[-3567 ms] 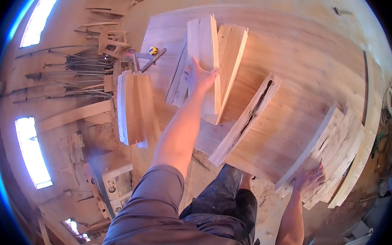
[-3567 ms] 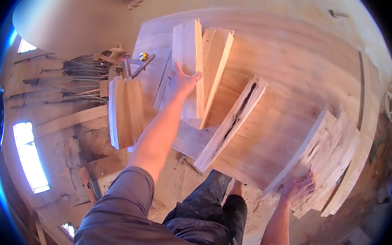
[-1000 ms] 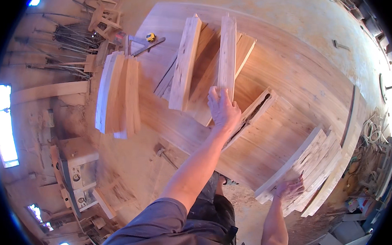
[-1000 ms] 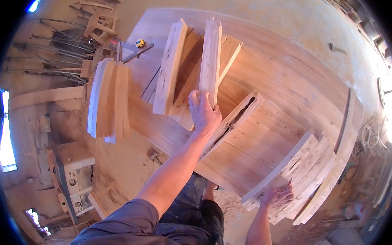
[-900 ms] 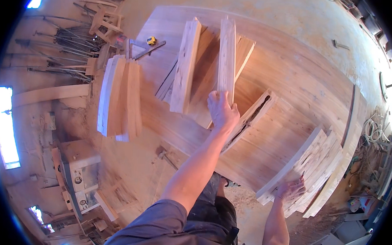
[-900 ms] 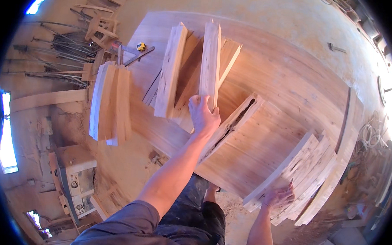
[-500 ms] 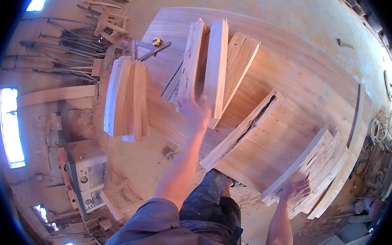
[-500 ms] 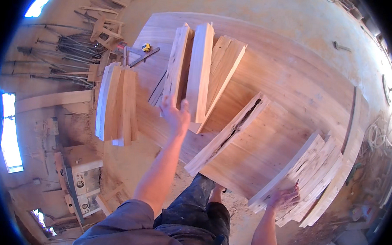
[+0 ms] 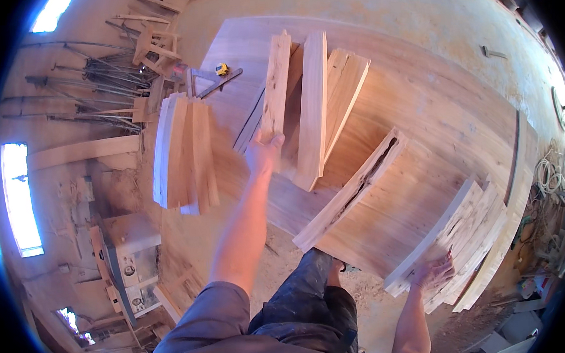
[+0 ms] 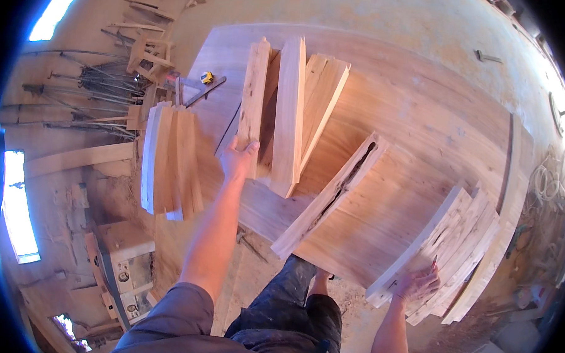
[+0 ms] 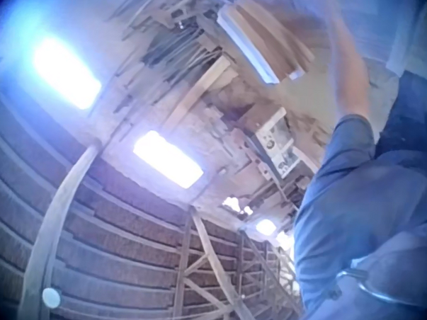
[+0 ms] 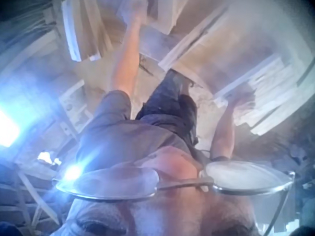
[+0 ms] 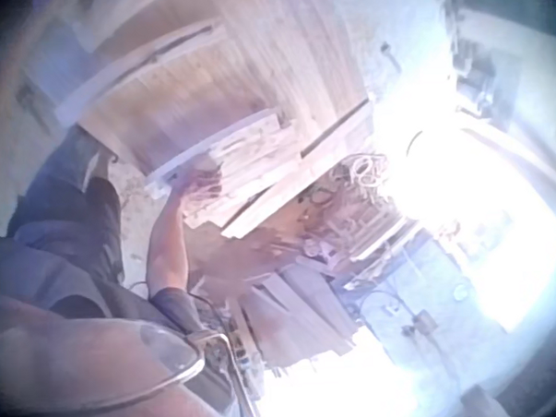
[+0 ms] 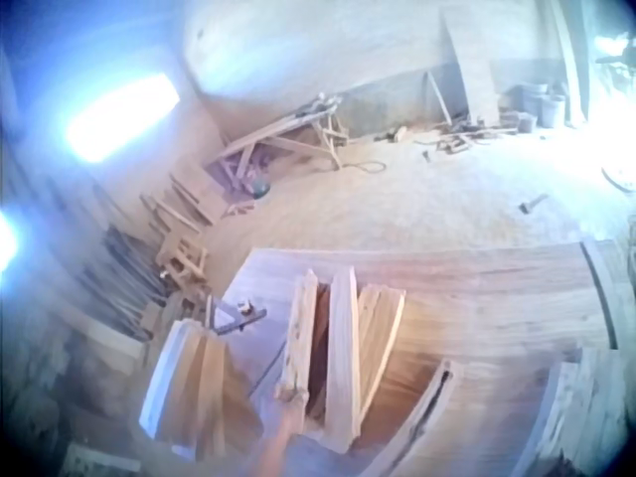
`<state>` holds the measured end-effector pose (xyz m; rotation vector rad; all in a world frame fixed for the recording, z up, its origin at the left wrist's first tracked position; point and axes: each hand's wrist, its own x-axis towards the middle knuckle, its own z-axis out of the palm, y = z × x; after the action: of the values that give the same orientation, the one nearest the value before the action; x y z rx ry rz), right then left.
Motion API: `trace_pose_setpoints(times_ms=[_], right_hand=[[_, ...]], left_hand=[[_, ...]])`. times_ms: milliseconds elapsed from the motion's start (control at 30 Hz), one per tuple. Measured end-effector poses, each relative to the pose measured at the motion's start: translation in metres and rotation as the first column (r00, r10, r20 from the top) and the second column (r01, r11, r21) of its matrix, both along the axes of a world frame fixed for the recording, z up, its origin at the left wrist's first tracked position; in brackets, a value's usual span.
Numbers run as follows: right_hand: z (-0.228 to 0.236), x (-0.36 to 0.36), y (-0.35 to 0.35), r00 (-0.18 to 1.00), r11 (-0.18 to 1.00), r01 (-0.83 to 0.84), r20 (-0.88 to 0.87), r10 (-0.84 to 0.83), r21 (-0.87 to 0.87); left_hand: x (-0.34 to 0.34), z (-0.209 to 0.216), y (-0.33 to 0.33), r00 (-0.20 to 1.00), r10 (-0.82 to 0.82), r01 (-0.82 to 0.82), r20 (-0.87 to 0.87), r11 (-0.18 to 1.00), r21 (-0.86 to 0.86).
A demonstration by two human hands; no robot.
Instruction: The person arranges several wooden planks on a workbench, then sits on the floor to mark a plank using a square and pencil. The person handles the planks by hand and uses a square and pencil for marking.
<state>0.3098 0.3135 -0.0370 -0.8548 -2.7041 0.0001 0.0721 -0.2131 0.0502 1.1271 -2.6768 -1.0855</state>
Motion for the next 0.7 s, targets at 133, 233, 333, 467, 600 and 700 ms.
trace_pose_setpoints(times_ms=[133,233,333,467,600,700], right_hand=[[0.001,-0.002,-0.001,0.999,0.999,0.04,0.025,-0.04,-0.007],[0.001,-0.002,0.0,0.995,0.996,0.084,0.055,-0.082,-0.029],[0.0,-0.001,0.001,0.993,0.995,0.094,0.073,-0.091,-0.034],[-0.003,0.003,0.007,0.994,0.996,0.087,0.061,-0.085,-0.018],[0.002,-0.001,-0.004,0.996,0.994,0.072,0.052,-0.068,-0.079],[-0.005,0.001,-0.004,0.991,0.99,0.109,0.089,-0.101,-0.091]], left_hand=[[0.009,0.003,0.018,0.994,-0.098,0.101,0.04,0.99,-0.094],[0.015,-0.003,0.034,0.982,-0.191,0.191,0.015,0.98,-0.057],[0.005,-0.01,0.049,0.983,-0.184,0.183,-0.012,0.98,-0.073],[-0.029,0.007,0.094,0.978,-0.117,0.152,0.171,0.966,-0.21],[-0.047,0.007,0.11,0.955,-0.094,0.187,0.283,0.927,-0.326],[-0.045,-0.002,0.11,0.942,-0.092,0.233,0.322,0.87,-0.434]])
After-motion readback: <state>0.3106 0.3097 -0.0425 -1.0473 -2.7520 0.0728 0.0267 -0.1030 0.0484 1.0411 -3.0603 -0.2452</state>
